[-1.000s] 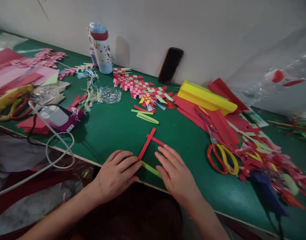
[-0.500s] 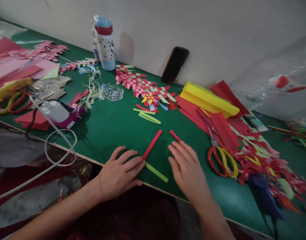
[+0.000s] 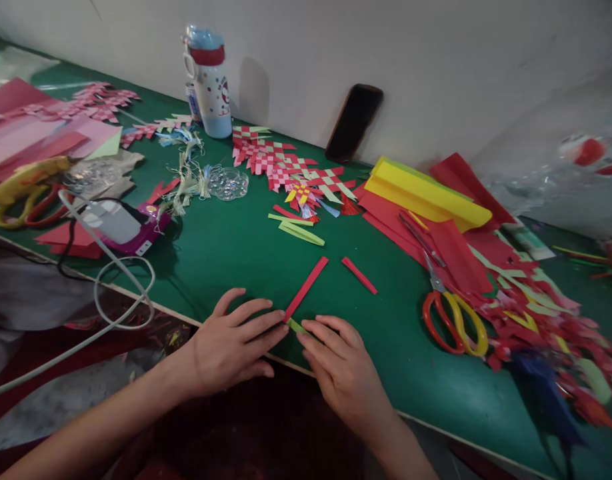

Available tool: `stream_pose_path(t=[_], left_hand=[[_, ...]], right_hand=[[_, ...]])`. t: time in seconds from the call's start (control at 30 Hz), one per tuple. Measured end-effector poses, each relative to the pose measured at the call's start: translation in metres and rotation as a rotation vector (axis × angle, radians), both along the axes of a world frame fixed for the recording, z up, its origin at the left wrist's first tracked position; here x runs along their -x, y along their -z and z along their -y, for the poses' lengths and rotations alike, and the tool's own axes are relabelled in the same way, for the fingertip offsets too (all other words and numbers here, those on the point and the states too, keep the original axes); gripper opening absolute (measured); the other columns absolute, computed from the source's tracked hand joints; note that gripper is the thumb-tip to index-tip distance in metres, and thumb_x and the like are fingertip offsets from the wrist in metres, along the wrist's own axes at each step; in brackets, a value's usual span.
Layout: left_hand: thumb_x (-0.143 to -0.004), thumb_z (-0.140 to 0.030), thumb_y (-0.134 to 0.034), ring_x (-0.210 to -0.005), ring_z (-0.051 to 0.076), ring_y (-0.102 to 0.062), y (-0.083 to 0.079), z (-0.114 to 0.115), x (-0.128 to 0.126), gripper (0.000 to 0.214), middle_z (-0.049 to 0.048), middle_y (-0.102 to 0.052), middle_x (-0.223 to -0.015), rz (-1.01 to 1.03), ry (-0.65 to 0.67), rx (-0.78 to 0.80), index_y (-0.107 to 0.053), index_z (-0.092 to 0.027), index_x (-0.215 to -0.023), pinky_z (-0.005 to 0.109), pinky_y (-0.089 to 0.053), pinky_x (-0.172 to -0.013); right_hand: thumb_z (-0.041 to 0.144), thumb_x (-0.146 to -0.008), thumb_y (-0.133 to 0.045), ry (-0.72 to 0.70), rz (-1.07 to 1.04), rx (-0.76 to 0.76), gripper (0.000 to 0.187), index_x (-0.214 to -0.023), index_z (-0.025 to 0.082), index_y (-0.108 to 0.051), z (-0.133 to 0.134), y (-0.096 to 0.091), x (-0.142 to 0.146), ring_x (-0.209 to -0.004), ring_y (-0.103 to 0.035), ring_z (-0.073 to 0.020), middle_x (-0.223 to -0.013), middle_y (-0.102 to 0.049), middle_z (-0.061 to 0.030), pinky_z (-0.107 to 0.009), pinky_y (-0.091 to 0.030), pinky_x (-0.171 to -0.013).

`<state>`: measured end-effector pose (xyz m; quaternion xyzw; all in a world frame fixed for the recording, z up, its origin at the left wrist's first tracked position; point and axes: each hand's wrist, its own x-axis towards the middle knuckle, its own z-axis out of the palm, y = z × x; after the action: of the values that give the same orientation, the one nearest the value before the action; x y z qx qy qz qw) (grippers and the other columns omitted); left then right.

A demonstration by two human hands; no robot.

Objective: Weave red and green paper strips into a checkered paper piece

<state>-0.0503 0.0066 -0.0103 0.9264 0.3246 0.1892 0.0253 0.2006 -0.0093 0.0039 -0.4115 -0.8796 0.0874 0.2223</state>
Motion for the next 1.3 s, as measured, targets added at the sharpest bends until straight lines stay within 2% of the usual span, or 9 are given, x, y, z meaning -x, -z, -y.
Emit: stream_pose_path(t=[0.13, 0.27, 0.43, 0.53, 0.73, 0.87, 1.0, 1.13, 1.3], left_hand=[[-0.093, -0.059, -0.049, -0.127, 0.023, -0.046, 0.000, -0.004, -0.003, 0.058, 0.0030, -0.062, -0.133, -0.014, -0.007, -0.014, -0.054, -0.020, -0.135, 0.047, 0.000, -0.120], [-0.093, -0.060, -0.049, -0.126, 0.023, -0.047, 0.002, -0.004, -0.003, 0.058, 0.0038, -0.063, -0.132, -0.012, -0.013, -0.015, -0.055, -0.019, -0.134, 0.047, -0.003, -0.120], [-0.097, -0.052, -0.048, -0.124, 0.021, -0.048, 0.003, -0.005, -0.006, 0.050, 0.0052, -0.065, -0.128, -0.033, 0.006, -0.061, -0.057, -0.017, -0.131, 0.045, -0.004, -0.121], [-0.097, -0.049, -0.048, -0.121, 0.019, -0.049, 0.001, -0.008, -0.007, 0.046, 0.0047, -0.066, -0.125, -0.025, 0.039, -0.066, -0.056, -0.019, -0.132, 0.043, -0.010, -0.120], [-0.096, -0.054, -0.048, -0.115, 0.020, -0.052, 0.000, -0.014, -0.009, 0.051, 0.0047, -0.066, -0.121, -0.039, 0.080, -0.098, -0.056, -0.018, -0.131, 0.042, -0.020, -0.116], [-0.098, -0.051, -0.045, -0.115, 0.020, -0.052, -0.002, -0.016, -0.010, 0.047, 0.0048, -0.067, -0.119, -0.018, 0.084, -0.079, -0.056, -0.018, -0.130, 0.045, -0.017, -0.116], [-0.098, -0.051, -0.045, -0.119, 0.021, -0.050, -0.003, -0.017, -0.010, 0.046, 0.0037, -0.066, -0.122, 0.012, 0.088, -0.077, -0.057, -0.018, -0.128, 0.046, -0.011, -0.118], [-0.098, -0.052, -0.043, -0.119, 0.021, -0.050, 0.000, -0.018, -0.009, 0.047, 0.0045, -0.066, -0.121, 0.024, 0.091, -0.091, -0.057, -0.018, -0.127, 0.046, -0.013, -0.117], [-0.098, -0.054, -0.043, -0.119, 0.020, -0.051, 0.001, -0.017, -0.008, 0.047, 0.0043, -0.067, -0.121, 0.039, 0.099, -0.084, -0.056, -0.020, -0.128, 0.044, -0.020, -0.115]], right_hand=[[0.013, -0.092, -0.053, -0.007, -0.009, -0.011, 0.026, -0.112, 0.018, -0.069, -0.001, -0.001, 0.001, -0.113, -0.056, -0.0250, -0.117, -0.070, -0.0069, -0.045, -0.053, -0.093], [0.014, -0.092, -0.054, -0.005, -0.012, -0.005, 0.025, -0.111, 0.018, -0.069, -0.001, -0.001, 0.000, -0.111, -0.056, -0.0248, -0.116, -0.071, -0.0074, -0.046, -0.054, -0.092], [0.014, -0.092, -0.053, -0.010, -0.020, -0.016, 0.026, -0.111, 0.019, -0.070, -0.001, -0.001, -0.002, -0.112, -0.057, -0.0240, -0.115, -0.071, -0.0077, -0.045, -0.054, -0.093], [0.013, -0.092, -0.053, -0.012, -0.004, -0.011, 0.027, -0.112, 0.020, -0.070, -0.001, -0.003, -0.001, -0.111, -0.058, -0.0240, -0.115, -0.071, -0.0073, -0.046, -0.054, -0.092], [0.015, -0.091, -0.053, -0.044, 0.001, 0.044, 0.030, -0.115, 0.023, -0.069, -0.006, -0.012, -0.004, -0.106, -0.062, -0.0232, -0.113, -0.072, -0.0070, -0.043, -0.056, -0.089], [0.019, -0.094, -0.051, -0.068, -0.055, 0.105, 0.025, -0.110, 0.024, -0.069, -0.038, -0.024, -0.012, -0.099, -0.065, -0.0183, -0.106, -0.074, -0.0047, -0.036, -0.055, -0.089], [0.023, -0.096, -0.048, 0.156, 0.031, 0.099, 0.027, -0.115, 0.020, -0.066, -0.097, -0.033, -0.011, -0.109, -0.062, -0.0209, -0.114, -0.070, -0.0076, -0.039, -0.050, -0.097], [0.021, -0.091, -0.051, 0.264, 0.108, 0.130, 0.032, -0.120, 0.016, -0.063, -0.148, -0.026, 0.001, -0.108, -0.061, -0.0249, -0.116, -0.068, -0.0122, -0.042, -0.047, -0.094], [0.015, -0.081, -0.058, 0.337, 0.126, 0.182, 0.033, -0.113, 0.015, -0.065, -0.174, -0.012, 0.008, -0.094, -0.061, -0.0238, -0.100, -0.069, -0.0111, -0.041, -0.045, -0.088]])
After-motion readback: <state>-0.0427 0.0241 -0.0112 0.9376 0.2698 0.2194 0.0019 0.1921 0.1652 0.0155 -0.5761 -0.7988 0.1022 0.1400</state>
